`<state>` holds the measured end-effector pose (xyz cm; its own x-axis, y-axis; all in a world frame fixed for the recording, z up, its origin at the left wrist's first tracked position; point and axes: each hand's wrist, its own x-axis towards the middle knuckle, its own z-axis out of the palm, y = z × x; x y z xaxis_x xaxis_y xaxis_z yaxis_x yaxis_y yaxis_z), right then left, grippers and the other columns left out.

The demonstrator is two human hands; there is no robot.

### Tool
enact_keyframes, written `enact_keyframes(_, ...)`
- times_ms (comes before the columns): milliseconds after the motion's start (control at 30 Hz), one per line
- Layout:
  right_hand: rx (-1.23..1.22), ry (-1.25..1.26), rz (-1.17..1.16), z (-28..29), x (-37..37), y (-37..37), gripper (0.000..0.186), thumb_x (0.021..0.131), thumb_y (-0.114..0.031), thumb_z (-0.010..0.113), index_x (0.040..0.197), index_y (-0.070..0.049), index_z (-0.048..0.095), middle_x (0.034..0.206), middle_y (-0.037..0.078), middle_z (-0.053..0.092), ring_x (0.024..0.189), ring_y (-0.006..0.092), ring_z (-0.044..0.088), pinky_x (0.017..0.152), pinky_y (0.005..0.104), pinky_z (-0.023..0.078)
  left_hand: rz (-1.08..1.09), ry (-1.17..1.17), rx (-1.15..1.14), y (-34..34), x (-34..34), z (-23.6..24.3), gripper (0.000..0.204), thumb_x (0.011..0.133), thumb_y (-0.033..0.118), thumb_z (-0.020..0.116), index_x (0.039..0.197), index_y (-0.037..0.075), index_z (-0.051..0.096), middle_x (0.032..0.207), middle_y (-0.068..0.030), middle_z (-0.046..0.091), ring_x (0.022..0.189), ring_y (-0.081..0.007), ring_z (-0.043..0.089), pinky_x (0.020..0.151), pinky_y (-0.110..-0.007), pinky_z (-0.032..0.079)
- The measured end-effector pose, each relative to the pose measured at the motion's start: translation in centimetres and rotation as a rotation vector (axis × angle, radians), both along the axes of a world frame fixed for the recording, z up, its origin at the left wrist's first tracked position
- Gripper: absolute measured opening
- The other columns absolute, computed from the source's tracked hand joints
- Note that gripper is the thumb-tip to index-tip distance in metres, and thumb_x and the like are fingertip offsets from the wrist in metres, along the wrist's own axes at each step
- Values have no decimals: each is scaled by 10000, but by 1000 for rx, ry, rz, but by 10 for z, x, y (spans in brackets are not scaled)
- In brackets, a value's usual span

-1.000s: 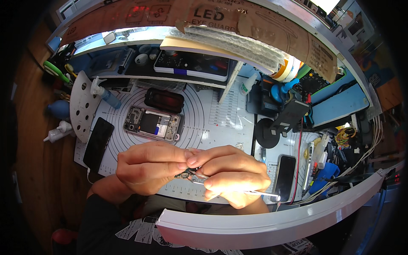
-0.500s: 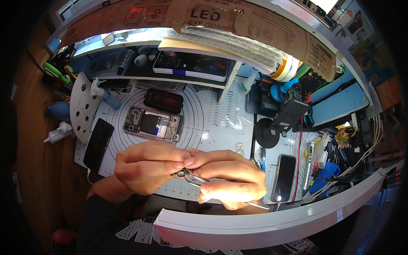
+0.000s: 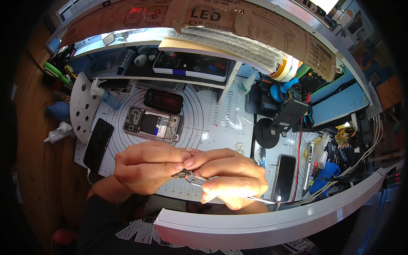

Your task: The person cleans a small circuit board from a mobile phone using a tool and a cloth.

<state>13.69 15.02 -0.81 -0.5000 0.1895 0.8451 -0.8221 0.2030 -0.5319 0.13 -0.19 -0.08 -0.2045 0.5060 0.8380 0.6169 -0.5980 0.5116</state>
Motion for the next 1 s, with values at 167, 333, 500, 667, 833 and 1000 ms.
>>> enact_keyframes(167, 49, -9, -20, 1, 1, 2, 219, 802, 2, 811, 956, 47, 662, 965, 205, 672, 926, 427, 735, 843, 520, 649, 8, 25, 24, 1, 0, 0, 278, 755, -139, 788, 978, -31, 662, 1020, -225, 724, 873, -335, 763, 766, -438, 664)
enact_keyframes(333, 35, -15, -20, 1, 2, 2, 202, 797, 0, 812, 934, 48, 671, 956, 205, 675, 919, 432, 735, 835, 521, 650, 16, 48, 21, 1, -1, 2, 296, 746, -136, 792, 988, -30, 658, 1021, -227, 725, 864, -341, 766, 745, -429, 664)
enact_keyframes(500, -14, -23, 10, 3, 1, 1, 184, 799, 0, 810, 911, 52, 674, 945, 206, 676, 918, 434, 734, 834, 528, 648, 10, 47, 19, 0, -2, 1, 287, 750, -132, 791, 984, -31, 660, 1017, -224, 727, 865, -341, 767, 740, -426, 664)
enact_keyframes(667, 156, -83, -96, 7, 2, 3, 196, 915, -152, 760, 984, -28, 624, 894, 148, 617, 871, 354, 707, 811, 479, 659, 17, 9, -15, -1, 0, 4, 270, 757, -122, 793, 978, -32, 666, 1018, -227, 726, 870, -335, 761, 768, -440, 659)
enact_keyframes(833, 66, -107, -11, 5, 2, 2, 204, 935, -162, 748, 1017, -27, 619, 910, 161, 617, 892, 362, 701, 867, 518, 643, 4, -4, -1, -1, 0, 1, 268, 764, -113, 793, 988, -33, 668, 1018, -232, 724, 865, -327, 758, 779, -436, 657)
enact_keyframes(1000, 40, -103, 2, 2, 2, 0, 226, 951, -179, 737, 1057, -29, 608, 923, 170, 615, 909, 361, 697, 903, 545, 623, 11, 0, -3, -1, -1, 2, 267, 769, -108, 792, 994, -33, 671, 1018, -229, 723, 872, -326, 760, 777, -434, 657)
